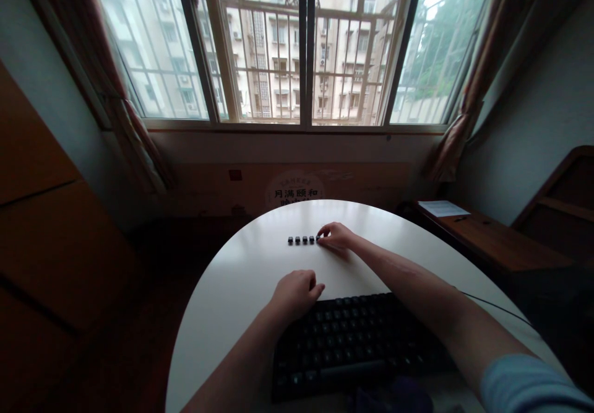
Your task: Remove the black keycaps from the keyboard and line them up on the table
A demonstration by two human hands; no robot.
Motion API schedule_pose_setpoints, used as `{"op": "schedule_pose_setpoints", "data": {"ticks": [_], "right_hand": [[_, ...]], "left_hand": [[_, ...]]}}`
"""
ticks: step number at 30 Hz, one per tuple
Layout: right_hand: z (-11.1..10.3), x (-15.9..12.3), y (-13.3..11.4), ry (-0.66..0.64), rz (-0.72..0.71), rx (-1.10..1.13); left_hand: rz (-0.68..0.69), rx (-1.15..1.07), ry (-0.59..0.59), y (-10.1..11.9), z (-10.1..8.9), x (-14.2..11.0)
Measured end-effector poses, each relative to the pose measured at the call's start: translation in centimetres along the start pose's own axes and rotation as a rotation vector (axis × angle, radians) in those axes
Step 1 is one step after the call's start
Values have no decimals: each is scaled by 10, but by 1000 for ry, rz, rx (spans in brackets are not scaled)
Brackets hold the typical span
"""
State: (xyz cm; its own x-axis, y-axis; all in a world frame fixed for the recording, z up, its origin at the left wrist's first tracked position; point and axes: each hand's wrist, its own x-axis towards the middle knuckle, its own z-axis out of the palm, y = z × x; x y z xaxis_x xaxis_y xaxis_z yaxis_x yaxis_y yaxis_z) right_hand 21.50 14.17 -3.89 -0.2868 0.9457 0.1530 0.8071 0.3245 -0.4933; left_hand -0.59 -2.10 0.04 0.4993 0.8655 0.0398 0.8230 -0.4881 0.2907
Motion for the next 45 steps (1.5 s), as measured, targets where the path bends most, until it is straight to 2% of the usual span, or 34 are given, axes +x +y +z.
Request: {"op": "schedule_pose_setpoints", "data": {"ticks": [6, 16, 19, 22, 24, 26, 28, 31, 34, 37, 40, 45], "right_hand": [[0, -3, -4, -8, 0, 13], [-5, -9, -9, 54, -26, 92], [-12, -16, -18, 154, -50, 147], [-24, -30, -35, 320, -58, 222], [-35, -46, -48, 406, -51, 281], [-47, -69, -60, 435, -38, 414], [-56, -97, -71, 378, 11, 723], [-62, -137, -81, 121, 121, 1002], [-56, -163, -86, -110, 157, 1116], [-44, -172, -84, -239, 89, 1143], [-30, -174, -79, -218, 44, 1146], [-15, -177, -74, -34, 12, 1074]], "left_hand": [[-8, -9, -4, 0, 0, 0], [-8, -25, -12, -3, 2, 2], [-9, -24, -14, -3, 2, 2], [-9, -15, -21, -2, 2, 2], [-10, -4, -26, -1, 1, 2], [-7, 4, -28, -1, 1, 2], [3, 3, -27, -2, 2, 3], [13, -3, -23, -2, 2, 3], [6, -3, -25, -1, 1, 3], [9, 1, -23, 1, -2, 1], [7, -10, -30, 4, -4, -1], [11, -28, -34, 5, -5, 0]]}}
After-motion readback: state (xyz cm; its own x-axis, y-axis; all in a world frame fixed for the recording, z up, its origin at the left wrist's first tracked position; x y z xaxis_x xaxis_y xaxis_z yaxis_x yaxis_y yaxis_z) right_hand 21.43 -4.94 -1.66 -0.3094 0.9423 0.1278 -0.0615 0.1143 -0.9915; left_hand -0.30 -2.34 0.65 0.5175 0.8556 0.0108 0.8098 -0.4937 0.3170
